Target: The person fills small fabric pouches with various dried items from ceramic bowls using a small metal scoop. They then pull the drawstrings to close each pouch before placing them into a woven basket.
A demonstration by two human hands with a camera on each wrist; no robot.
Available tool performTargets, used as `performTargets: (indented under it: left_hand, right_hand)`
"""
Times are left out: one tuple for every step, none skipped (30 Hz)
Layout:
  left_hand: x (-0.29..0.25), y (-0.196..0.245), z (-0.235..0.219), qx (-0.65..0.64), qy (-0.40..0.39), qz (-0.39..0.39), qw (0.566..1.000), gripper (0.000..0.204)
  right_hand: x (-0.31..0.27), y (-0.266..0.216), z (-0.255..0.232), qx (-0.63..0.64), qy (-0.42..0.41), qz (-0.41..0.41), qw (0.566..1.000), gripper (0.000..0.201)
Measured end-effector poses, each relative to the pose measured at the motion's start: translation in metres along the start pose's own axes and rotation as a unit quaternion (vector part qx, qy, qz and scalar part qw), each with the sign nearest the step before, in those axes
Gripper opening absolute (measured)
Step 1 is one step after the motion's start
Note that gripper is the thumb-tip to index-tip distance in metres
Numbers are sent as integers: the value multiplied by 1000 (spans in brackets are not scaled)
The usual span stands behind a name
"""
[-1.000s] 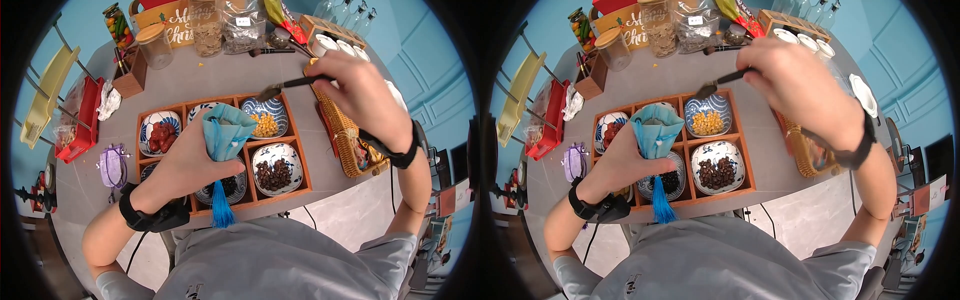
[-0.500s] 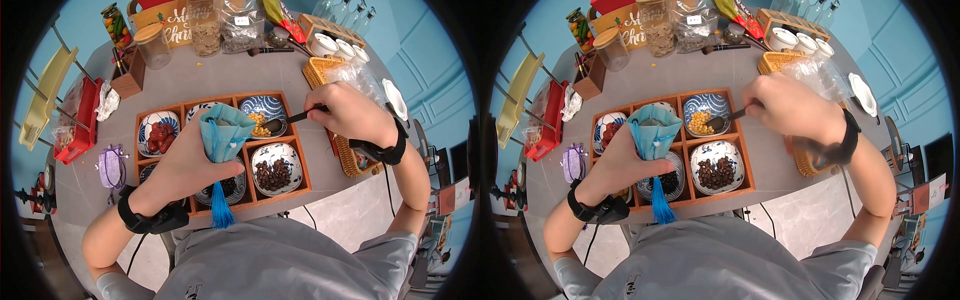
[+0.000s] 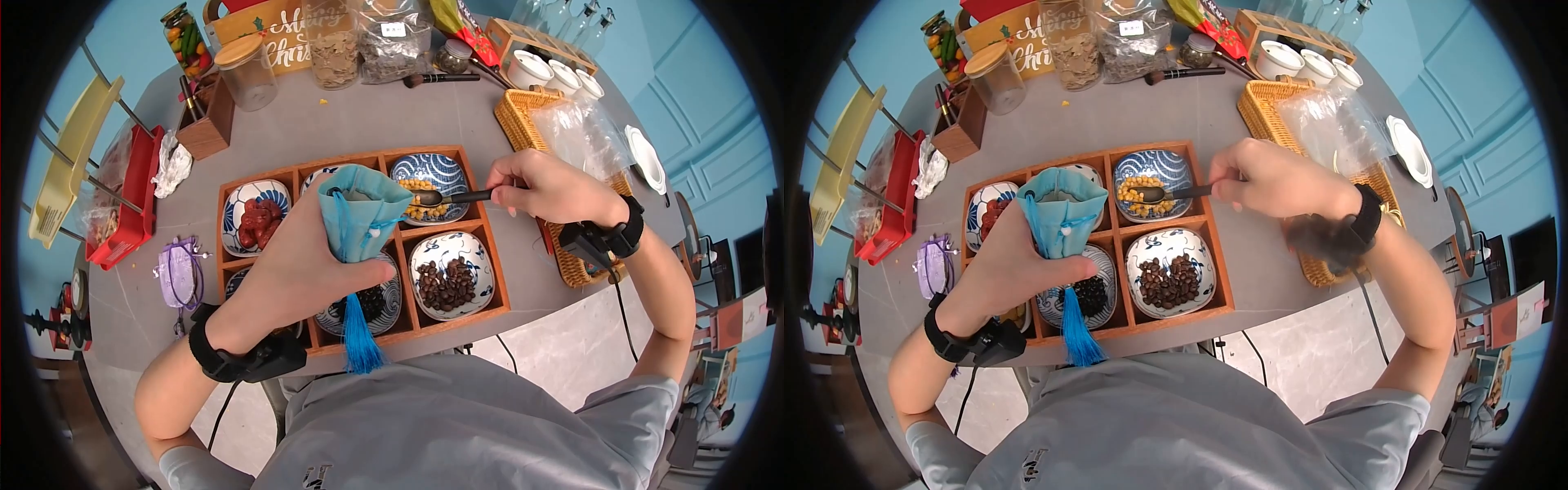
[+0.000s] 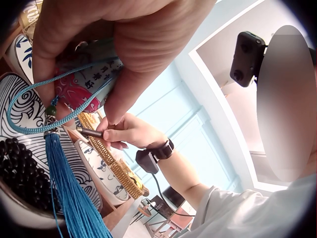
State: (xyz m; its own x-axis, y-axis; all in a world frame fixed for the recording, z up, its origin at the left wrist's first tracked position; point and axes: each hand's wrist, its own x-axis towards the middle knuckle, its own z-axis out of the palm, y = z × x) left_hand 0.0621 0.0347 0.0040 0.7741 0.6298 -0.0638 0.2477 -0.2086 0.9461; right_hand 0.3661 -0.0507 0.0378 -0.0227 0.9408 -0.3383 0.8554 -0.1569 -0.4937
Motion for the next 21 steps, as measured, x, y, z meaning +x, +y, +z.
performTargets:
  left_hand:
    - [-1,1,0,3,1,-1,1000,73]
    - [-1,2,0,6,2,-2,1000,73]
    - [-2,4,-1,12,2,-9,1000,73]
    - [-2,7,-2,18,2,-16,1000,73]
    - [-2,8,-2,24,2,-23,999,73]
    - [-2,7,-2,21,3,-22,1000,73]
    - [-2,5,-1,19,4,-21,1000,72]
    - [-2,4,-1,16,4,-20,1000,72]
    - [-1,5,-2,12,-4,-16,1000,71]
    - [0,6,-2,8,-13,-13,1000,70]
    - [1,6,-2,3,-21,-10,1000,69]
    - [1,7,-1,-1,-18,-9,1000,69]
    - [1,6,0,-5,-15,-8,1000,68]
    - [1,6,0,-9,-11,-8,1000,68]
    - [1,6,1,-7,-11,-10,1000,68]
    - [2,6,1,-5,-10,-11,1000,67]
    - [2,6,1,-2,-9,-13,1000,67]
    - [3,5,1,-7,-11,-12,1000,69]
    - [4,3,1,-11,-13,-10,1000,71]
    - [4,2,0,-16,-16,-8,1000,72]
    - [4,1,0,0,-10,-16,1000,75]
  right_hand:
    - [1,2,0,1,2,0,1000,11]
    - [1,3,1,2,5,0,1000,11]
    - [0,4,1,12,9,3,1000,11]
    - [-1,5,0,21,14,6,1000,11]
    - [-2,7,-1,30,18,9,999,11]
    - [-3,9,-2,37,25,13,999,12]
    - [-5,12,-3,42,32,17,998,14]
    - [-6,15,-5,48,39,21,998,16]
    - [-8,16,-8,47,43,15,998,16]
    - [-11,15,-14,46,48,8,998,15]
    - [-14,13,-19,45,52,2,998,15]
    - [-17,9,-23,43,61,-5,997,15]
    - [-21,4,-29,41,69,-13,997,14]
    - [-26,-2,-35,40,78,-21,996,14]
    - [-32,-12,-39,48,86,-12,995,14]
    - [-36,-19,-42,42,88,-22,995,12]
    - [-39,-24,-46,37,90,-31,995,11]
    - [-42,-30,-49,32,93,-41,994,10]
    - [-45,-37,-51,37,91,-49,994,9]
    - [-48,-49,-53,10,95,-51,994,10]
    - [-51,-61,-53,-17,99,-53,994,12]
